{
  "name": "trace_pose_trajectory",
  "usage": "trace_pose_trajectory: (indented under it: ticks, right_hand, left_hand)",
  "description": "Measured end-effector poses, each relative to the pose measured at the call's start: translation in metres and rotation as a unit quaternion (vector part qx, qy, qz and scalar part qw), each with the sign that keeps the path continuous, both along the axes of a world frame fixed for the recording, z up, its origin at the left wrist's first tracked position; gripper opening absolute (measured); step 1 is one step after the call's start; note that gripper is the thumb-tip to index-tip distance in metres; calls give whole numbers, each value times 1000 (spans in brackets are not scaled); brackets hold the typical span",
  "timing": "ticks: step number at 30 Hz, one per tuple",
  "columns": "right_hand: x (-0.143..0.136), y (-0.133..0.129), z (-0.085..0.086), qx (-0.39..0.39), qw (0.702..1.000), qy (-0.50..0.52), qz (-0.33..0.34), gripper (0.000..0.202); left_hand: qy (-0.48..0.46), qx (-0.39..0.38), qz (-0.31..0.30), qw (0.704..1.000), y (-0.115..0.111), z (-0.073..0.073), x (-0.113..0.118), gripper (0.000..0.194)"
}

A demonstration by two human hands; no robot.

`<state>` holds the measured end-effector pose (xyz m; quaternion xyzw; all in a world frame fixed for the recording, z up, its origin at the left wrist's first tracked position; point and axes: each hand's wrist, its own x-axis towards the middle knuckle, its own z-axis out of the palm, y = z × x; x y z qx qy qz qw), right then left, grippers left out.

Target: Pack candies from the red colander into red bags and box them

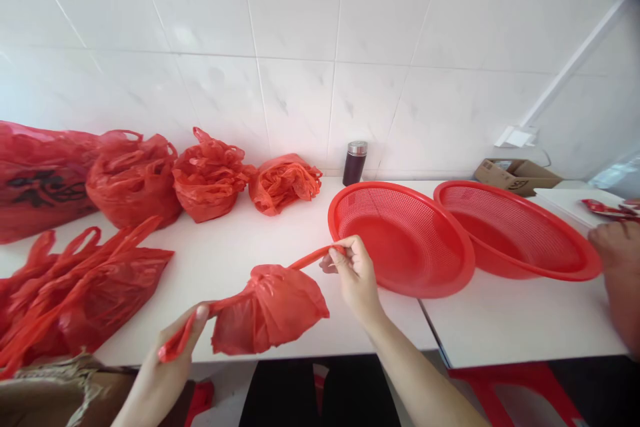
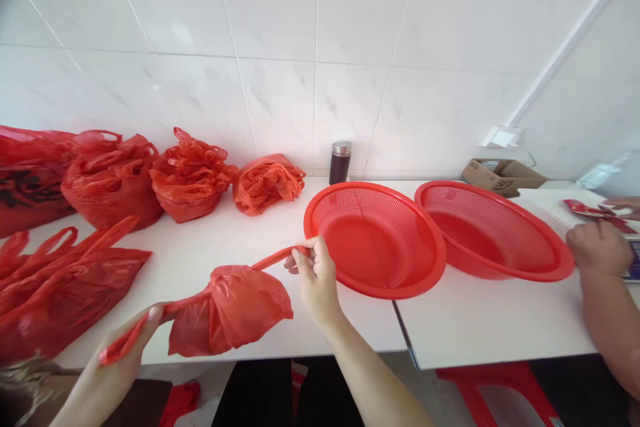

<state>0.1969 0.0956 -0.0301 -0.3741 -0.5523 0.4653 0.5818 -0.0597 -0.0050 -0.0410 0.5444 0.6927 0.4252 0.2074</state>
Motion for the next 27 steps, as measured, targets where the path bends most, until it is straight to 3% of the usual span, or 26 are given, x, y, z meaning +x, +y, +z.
trace_pose_trajectory:
  ticks: [3, 6, 10, 13, 18, 27]
  right_hand:
    - [-20, -6, -11, -10, 999, -30, -22, 15]
    - [-45, -12, -30, 4, 988, -147, -49, 17]
    - [-59, -11, -60, 82, 946, -302, -88, 25]
    - [-51, 0, -71, 93, 912, -387, -94, 30]
    - [-37, 27, -72, 53, 884, -458, -79, 30]
    - [-44, 78, -95, -26, 823, -563, -75, 24]
  left_hand:
    - [-98, -24, 17, 995, 2, -13, 9, 50]
    - [-171, -29, 68, 982, 13, -18, 41, 50]
    - [-129, 7, 91, 987, 29, -24, 71, 46]
    - [-48, 3, 88, 995, 36, -36, 62, 42]
    - [151, -136, 36, 978, 50, -55, 27, 40]
    - [257, -195, -2, 946, 102, -68, 12, 40]
